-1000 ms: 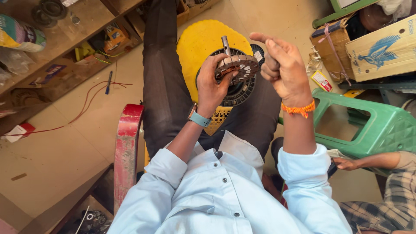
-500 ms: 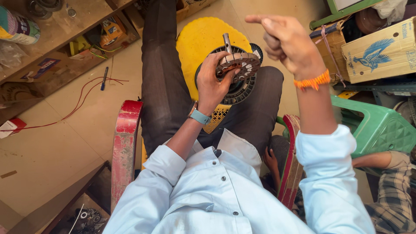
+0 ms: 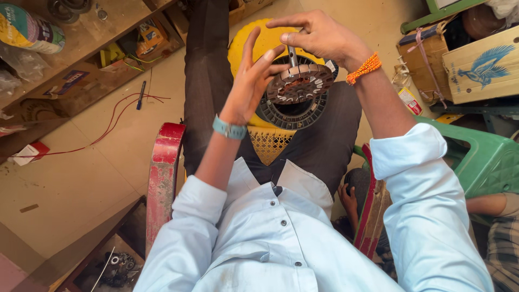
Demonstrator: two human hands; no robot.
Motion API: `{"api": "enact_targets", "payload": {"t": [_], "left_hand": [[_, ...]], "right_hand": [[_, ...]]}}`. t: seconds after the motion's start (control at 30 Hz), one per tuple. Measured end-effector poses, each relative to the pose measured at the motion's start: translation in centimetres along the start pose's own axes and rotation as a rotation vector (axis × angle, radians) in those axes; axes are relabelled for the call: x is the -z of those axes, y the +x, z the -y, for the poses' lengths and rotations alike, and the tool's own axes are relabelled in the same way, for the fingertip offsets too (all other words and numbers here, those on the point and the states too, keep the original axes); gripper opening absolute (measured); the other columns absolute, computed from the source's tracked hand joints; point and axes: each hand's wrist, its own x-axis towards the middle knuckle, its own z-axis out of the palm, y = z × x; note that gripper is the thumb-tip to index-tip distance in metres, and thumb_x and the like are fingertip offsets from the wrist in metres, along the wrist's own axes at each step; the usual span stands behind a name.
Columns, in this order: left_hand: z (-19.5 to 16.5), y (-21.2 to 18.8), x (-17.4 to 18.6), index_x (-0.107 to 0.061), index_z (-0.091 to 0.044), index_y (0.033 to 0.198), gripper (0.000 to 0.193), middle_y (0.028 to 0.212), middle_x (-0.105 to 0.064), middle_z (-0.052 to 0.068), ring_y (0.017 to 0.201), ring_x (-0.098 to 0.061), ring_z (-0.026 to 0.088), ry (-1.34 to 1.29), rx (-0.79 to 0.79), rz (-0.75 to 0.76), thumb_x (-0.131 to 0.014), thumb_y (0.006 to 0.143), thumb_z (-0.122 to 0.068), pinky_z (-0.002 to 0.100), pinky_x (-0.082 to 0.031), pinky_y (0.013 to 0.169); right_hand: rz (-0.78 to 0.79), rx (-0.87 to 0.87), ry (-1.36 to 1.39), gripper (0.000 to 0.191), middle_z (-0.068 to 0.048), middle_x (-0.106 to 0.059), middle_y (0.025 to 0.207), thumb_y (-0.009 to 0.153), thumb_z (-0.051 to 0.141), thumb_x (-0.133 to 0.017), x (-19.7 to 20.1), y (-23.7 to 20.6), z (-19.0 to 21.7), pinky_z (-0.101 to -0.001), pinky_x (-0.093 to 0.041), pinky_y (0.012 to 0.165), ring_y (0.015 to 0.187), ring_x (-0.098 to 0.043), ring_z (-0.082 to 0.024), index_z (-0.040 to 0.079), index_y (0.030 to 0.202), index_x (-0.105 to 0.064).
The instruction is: The person holds a motor stator on their lap and uses a green screwdriver to adjust or inspect the copper windings. They rotate the stator and probe different slots while seated in a workshop.
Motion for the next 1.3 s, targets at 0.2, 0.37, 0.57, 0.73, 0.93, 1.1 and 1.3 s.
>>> {"api": "enact_targets", "payload": {"t": [0.2, 0.37, 0.57, 0.73, 0.93, 1.1, 1.3], "left_hand": [[0.5, 3.8, 0.6, -0.032, -0.011, 0.159, 0.066, 0.120, -0.071, 0.014, 0.100, -0.068, 0.014, 0.061, 0.164, 0.235, -0.067, 0.104, -0.019, 0.032, -0.059, 0.092], [0.8, 3.9, 1.5, -0.062, -0.005, 0.146, 0.036, 0.103, -0.064, 0.002, 0.097, -0.063, 0.009, 0.280, -0.022, 0.344, -0.066, 0.111, -0.010, 0.027, -0.055, 0.093], [-0.2, 3.5, 2.2, -0.059, -0.007, 0.140, 0.034, 0.106, -0.067, 0.000, 0.102, -0.066, 0.008, 0.427, -0.132, 0.426, -0.069, 0.107, -0.011, 0.028, -0.056, 0.095], [-0.8, 3.8, 1.9, -0.061, -0.008, 0.139, 0.032, 0.101, -0.068, 0.000, 0.096, -0.066, 0.008, 0.525, -0.144, 0.459, -0.068, 0.108, -0.014, 0.027, -0.056, 0.091], [-1.4, 3.8, 1.9, -0.058, -0.010, 0.141, 0.036, 0.109, -0.065, -0.001, 0.105, -0.063, 0.009, 0.430, -0.147, 0.536, -0.069, 0.108, -0.017, 0.027, -0.053, 0.097], [-1.8, 3.6, 1.5, -0.060, -0.010, 0.142, 0.036, 0.105, -0.063, -0.001, 0.100, -0.060, 0.009, 0.493, -0.105, 0.522, -0.069, 0.108, -0.021, 0.027, -0.051, 0.095], [-3.1, 3.6, 0.2, -0.053, -0.012, 0.148, 0.050, 0.130, -0.061, 0.001, 0.109, -0.056, 0.012, 0.629, -0.128, 0.638, -0.068, 0.104, -0.034, 0.030, -0.050, 0.103]], "right_hand": [[-0.111, 0.111, -0.016, 0.033, -0.005, -0.072, 0.118, 0.106, 0.017, -0.063, 1.5, -1.7, 2.3, -0.0243, -0.054, 0.084, 0.097, -0.065, -0.008, 0.008, 0.138, -0.068], [-0.251, -0.106, -0.074, 0.028, -0.011, -0.061, 0.078, 0.105, 0.019, -0.061, 1.3, -7.6, 5.1, -0.0290, -0.039, 0.062, 0.069, -0.048, -0.013, 0.010, 0.127, -0.075], [-0.281, -0.070, 0.021, 0.021, -0.005, -0.077, 0.092, 0.101, 0.016, -0.067, -4.1, -15.1, 6.0, -0.0236, -0.052, 0.079, 0.086, -0.066, -0.007, -0.001, 0.105, -0.078], [-0.394, -0.093, 0.164, 0.022, -0.007, -0.078, 0.095, 0.103, 0.015, -0.064, -9.4, -16.0, 4.2, -0.0252, -0.053, 0.085, 0.091, -0.068, -0.010, -0.003, 0.102, -0.077], [-0.518, -0.052, 0.224, 0.025, -0.008, -0.078, 0.098, 0.105, 0.019, -0.064, -12.0, -17.2, 2.5, -0.0251, -0.053, 0.089, 0.095, -0.069, -0.010, -0.003, 0.103, -0.076], [-0.517, -0.125, 0.276, 0.026, -0.007, -0.079, 0.095, 0.101, 0.021, -0.065, -15.0, -16.9, 1.5, -0.0244, -0.054, 0.083, 0.090, -0.068, -0.008, -0.002, 0.104, -0.077], [-0.541, -0.205, 0.276, 0.030, -0.003, -0.076, 0.090, 0.103, 0.024, -0.062, -17.4, -19.1, -2.1, -0.0234, -0.049, 0.076, 0.084, -0.063, -0.006, -0.002, 0.102, -0.077]]}}
